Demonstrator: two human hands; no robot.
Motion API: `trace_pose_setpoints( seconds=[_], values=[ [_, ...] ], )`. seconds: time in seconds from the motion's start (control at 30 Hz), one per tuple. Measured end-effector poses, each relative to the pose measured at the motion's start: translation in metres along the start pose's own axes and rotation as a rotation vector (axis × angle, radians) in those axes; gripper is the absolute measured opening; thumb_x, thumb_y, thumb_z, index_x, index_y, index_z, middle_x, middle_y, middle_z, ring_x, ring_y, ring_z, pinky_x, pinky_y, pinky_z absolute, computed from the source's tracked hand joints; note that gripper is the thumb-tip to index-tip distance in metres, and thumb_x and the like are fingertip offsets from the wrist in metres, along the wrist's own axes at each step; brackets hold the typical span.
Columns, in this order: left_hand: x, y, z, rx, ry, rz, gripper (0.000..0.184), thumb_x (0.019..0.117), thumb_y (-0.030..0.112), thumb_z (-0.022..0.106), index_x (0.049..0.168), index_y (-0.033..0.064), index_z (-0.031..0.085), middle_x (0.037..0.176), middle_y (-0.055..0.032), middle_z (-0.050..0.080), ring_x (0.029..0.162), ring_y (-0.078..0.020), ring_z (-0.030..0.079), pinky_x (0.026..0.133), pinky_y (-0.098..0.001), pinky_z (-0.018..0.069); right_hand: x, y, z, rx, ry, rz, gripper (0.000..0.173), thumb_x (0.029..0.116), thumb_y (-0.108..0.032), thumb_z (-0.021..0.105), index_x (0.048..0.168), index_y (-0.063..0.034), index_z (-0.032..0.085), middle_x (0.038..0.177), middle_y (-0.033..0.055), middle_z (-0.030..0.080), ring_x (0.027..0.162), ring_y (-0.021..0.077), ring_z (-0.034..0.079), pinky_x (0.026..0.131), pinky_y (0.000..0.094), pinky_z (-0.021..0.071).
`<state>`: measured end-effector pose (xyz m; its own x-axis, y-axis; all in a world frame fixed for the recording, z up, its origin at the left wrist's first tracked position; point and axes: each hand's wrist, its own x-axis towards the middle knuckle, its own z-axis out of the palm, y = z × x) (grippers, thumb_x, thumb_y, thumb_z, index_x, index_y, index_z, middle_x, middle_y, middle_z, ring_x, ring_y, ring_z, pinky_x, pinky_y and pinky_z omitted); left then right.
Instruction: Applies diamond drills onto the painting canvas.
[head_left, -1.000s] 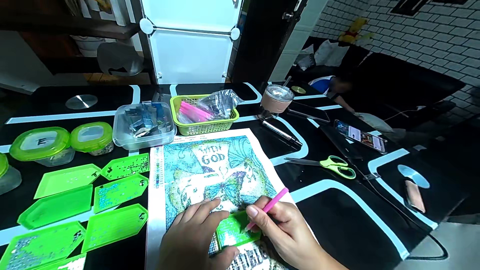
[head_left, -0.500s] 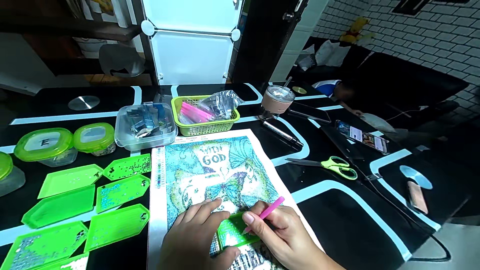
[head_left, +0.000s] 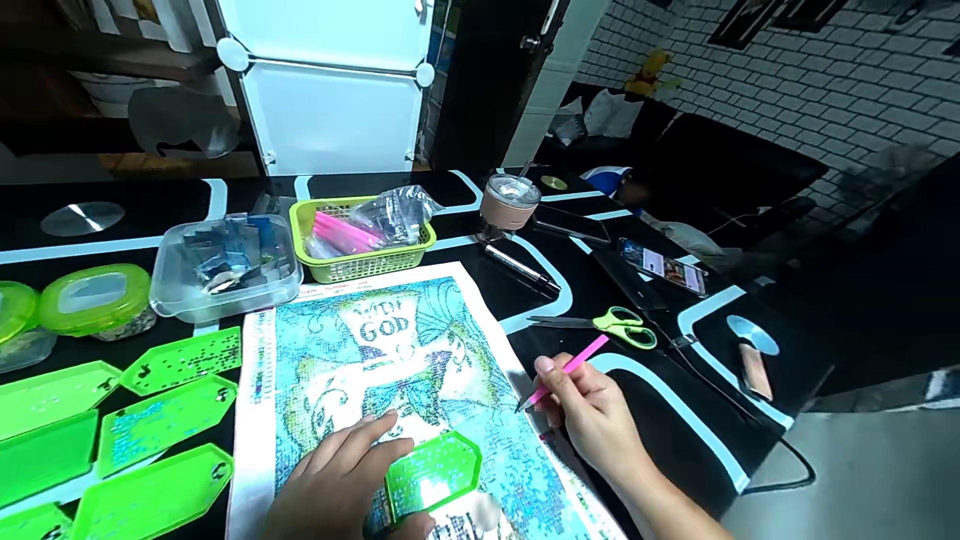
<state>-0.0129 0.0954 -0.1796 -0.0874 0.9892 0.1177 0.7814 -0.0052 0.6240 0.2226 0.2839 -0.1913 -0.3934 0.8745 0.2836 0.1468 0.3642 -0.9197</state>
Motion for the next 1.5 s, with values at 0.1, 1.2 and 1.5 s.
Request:
trace_pose_setpoints(
  seconds=[0.1, 1.2, 1.5],
  values=[
    [0.000, 0.000, -0.001, -0.010, -0.009, -0.010, 0.050, 0.0905, 0.048, 0.073, 0.126, 0.0121, 0.073, 0.146, -0.0125, 0.060, 0.129, -0.0389, 0.059, 0.096, -0.0552, 0.0504, -0.002, 0.002, 0.002, 0.019, -0.008, -0.056, 0.028, 0.1052, -0.019, 0.053, 0.079, -0.0143, 0.063, 0.065, -0.0082, 0.063, 0.053, -0.0017, 0.058, 0.050, 0.0136, 0.0483],
    [-0.002, 0.000, -0.002, 0.002, -0.010, -0.010, 0.051, 0.0919, 0.051, 0.071, 0.127, 0.0141, 0.072, 0.146, -0.0104, 0.060, 0.128, -0.0362, 0.060, 0.096, -0.0533, 0.0506, -0.006, 0.010, 0.006, -0.162, -0.040, -0.235, 0.030, 0.1076, -0.025, 0.051, 0.082, -0.0127, 0.061, 0.063, -0.0090, 0.056, 0.054, -0.0053, 0.053, 0.050, 0.0111, 0.0447],
    [-0.002, 0.000, -0.001, 0.015, 0.030, -0.004, 0.049, 0.0895, 0.049, 0.073, 0.125, 0.0151, 0.073, 0.144, -0.0088, 0.062, 0.128, -0.0336, 0.061, 0.098, -0.0523, 0.0515, 0.008, -0.027, 0.009, -0.009, -0.097, 0.100, 0.026, 0.1052, -0.022, 0.053, 0.083, -0.0142, 0.066, 0.070, -0.0055, 0.068, 0.058, 0.0027, 0.063, 0.054, 0.0178, 0.0534]
  ],
)
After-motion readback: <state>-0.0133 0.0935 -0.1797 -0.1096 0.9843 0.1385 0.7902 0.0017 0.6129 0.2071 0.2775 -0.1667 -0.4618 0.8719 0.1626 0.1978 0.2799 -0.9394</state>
